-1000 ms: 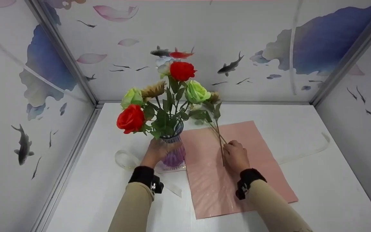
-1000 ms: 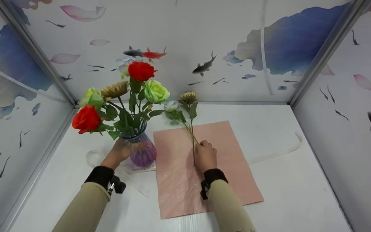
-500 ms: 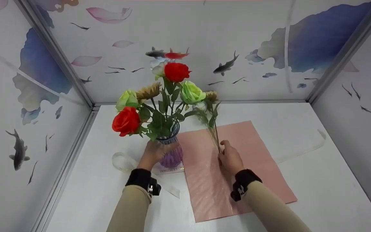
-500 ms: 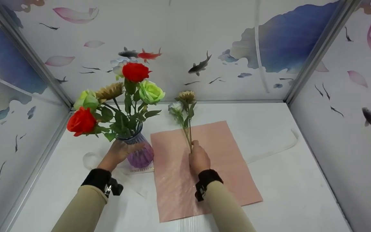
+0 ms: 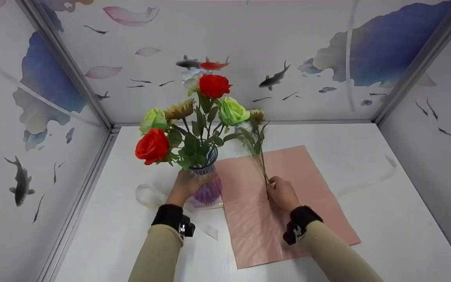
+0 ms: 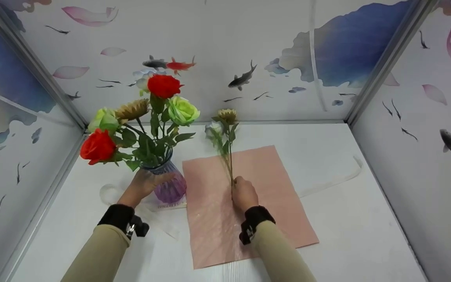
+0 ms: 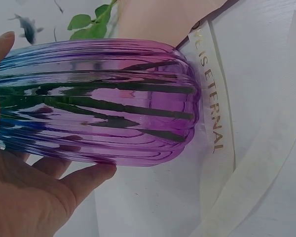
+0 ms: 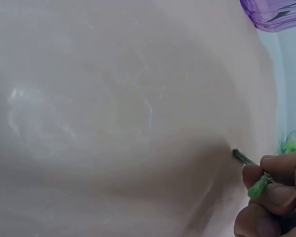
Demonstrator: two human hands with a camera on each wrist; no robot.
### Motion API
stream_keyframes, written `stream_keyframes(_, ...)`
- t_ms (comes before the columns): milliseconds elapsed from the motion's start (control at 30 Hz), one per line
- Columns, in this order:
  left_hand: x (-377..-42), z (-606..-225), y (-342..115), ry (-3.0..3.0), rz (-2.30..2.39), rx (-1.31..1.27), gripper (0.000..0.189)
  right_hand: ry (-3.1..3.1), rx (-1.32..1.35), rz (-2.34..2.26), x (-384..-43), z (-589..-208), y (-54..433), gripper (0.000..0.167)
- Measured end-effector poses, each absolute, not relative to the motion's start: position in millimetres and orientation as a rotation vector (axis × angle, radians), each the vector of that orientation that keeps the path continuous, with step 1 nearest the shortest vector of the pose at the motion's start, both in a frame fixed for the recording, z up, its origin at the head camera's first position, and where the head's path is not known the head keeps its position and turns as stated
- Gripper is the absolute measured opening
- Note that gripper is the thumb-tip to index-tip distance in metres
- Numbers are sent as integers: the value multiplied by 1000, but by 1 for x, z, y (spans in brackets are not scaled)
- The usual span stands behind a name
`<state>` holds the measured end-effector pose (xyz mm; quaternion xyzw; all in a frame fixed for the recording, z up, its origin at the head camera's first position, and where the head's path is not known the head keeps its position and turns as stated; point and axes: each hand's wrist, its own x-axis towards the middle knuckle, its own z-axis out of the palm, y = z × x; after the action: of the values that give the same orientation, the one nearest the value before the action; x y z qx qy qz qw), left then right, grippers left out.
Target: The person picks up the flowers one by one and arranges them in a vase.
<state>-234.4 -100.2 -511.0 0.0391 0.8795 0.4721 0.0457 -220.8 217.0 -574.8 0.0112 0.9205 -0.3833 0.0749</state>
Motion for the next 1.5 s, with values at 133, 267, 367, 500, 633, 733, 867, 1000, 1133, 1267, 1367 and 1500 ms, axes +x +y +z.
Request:
stream_keyframes(133,-235,-510,-99,2676,1438,122,104,2770,-14,-1185,-216,-568,226,27)
stream_keyframes(267,-235,-510,-98,2669,1437,116,106,2753,-48,-1221,-209,-563,235,30)
stream_keyframes(367,-235,-510,-99,2668,1436,116,104,2735,-70,-1253,-204,-562,242,30)
stream_keyframes(500,-234,-510,-99,2681,1429,125,103,2682,-60,-1313,-196,-563,252,33)
stream_keyframes(633,-234,-510,-99,2684,1422,137,103,2666,-33,-1308,-190,-563,263,32)
stream_keyframes(733,-233,-510,-99,2664,1428,121,107,2667,-28,-1260,-186,-565,270,29)
stream_keyframes(867,-232,-510,-98,2618,1465,79,106,2643,-33,-1212,-180,-566,278,25)
stream_keyframes(1000,-231,-509,-98,2618,1480,92,108,2610,-10,-1164,-174,-568,283,21)
stream_keyframes(1133,-232,-509,-98,2629,1468,105,114,2573,37,-1106,-169,-570,284,21)
stream_keyframes(1267,-231,-509,-98,2629,1469,102,111,2533,92,-1072,-166,-572,285,22)
stream_keyframes(1367,-231,-509,-98,2635,1471,107,107,2518,108,-1068,-165,-573,286,21)
stream_keyframes(1500,-232,-509,-99,2638,1464,102,106,2513,115,-1055,-165,-572,286,21)
